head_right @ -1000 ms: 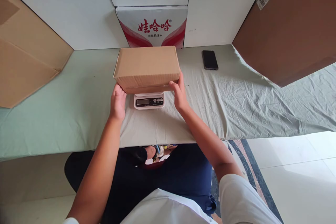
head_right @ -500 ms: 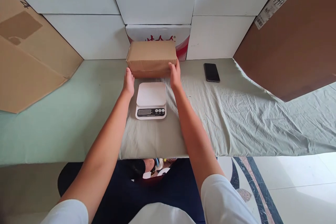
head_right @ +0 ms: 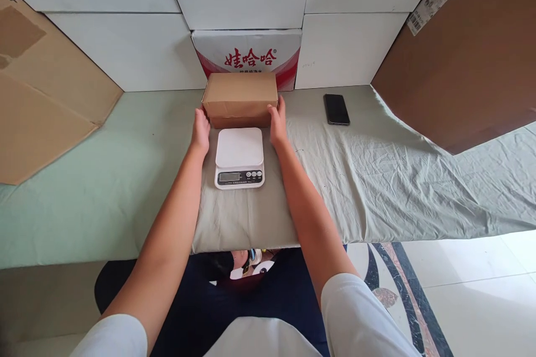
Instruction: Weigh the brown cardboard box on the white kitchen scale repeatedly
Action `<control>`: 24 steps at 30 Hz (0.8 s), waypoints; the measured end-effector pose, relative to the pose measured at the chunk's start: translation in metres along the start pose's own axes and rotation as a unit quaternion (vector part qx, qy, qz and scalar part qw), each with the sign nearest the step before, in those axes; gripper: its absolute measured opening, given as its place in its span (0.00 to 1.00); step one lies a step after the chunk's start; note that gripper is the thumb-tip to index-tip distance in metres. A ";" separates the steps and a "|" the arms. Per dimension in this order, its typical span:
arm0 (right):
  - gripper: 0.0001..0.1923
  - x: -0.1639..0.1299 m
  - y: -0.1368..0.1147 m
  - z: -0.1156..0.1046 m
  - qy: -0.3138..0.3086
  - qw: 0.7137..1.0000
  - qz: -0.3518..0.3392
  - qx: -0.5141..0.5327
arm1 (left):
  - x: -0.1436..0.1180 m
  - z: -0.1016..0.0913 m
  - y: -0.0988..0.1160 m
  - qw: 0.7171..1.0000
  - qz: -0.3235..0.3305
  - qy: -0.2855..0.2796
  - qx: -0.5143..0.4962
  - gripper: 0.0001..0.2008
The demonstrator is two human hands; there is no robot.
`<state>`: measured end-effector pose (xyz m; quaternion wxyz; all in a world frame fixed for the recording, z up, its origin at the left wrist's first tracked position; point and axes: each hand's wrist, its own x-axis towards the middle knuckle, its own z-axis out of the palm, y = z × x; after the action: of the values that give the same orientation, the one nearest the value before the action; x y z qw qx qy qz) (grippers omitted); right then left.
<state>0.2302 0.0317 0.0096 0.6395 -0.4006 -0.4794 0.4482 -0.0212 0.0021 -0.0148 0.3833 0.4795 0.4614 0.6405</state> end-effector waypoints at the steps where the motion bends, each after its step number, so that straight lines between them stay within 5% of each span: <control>1: 0.36 0.005 0.001 -0.005 0.026 1.000 0.007 0.007 | 0.002 -0.008 0.002 1.000 0.001 0.011 0.001 0.51; 4: 0.42 0.020 0.002 -0.025 0.085 0.996 0.024 0.013 | 0.008 -0.031 0.008 0.999 -0.005 0.044 0.004 0.51; 8: 0.42 0.028 0.003 -0.040 0.057 0.997 0.047 0.013 | 0.010 -0.034 0.008 0.999 -0.020 0.033 0.010 0.52; 16: 0.32 -0.007 -0.002 0.001 -0.066 0.998 0.007 -0.008 | 0.001 0.007 0.002 1.000 -0.016 -0.022 -0.015 0.57; 20: 0.32 -0.012 -0.014 0.009 -0.078 0.997 -0.003 -0.006 | -0.001 0.008 0.008 1.000 -0.009 -0.008 -0.017 0.53; 24: 0.34 -0.016 -0.041 0.010 -0.105 0.994 -0.026 -0.003 | -0.014 0.002 0.039 1.000 0.015 -0.002 0.001 0.50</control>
<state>0.2260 0.0056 0.0464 0.5957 -0.3407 -0.5555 0.4696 -0.0178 -0.0219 0.0195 0.3740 0.4876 0.4543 0.6449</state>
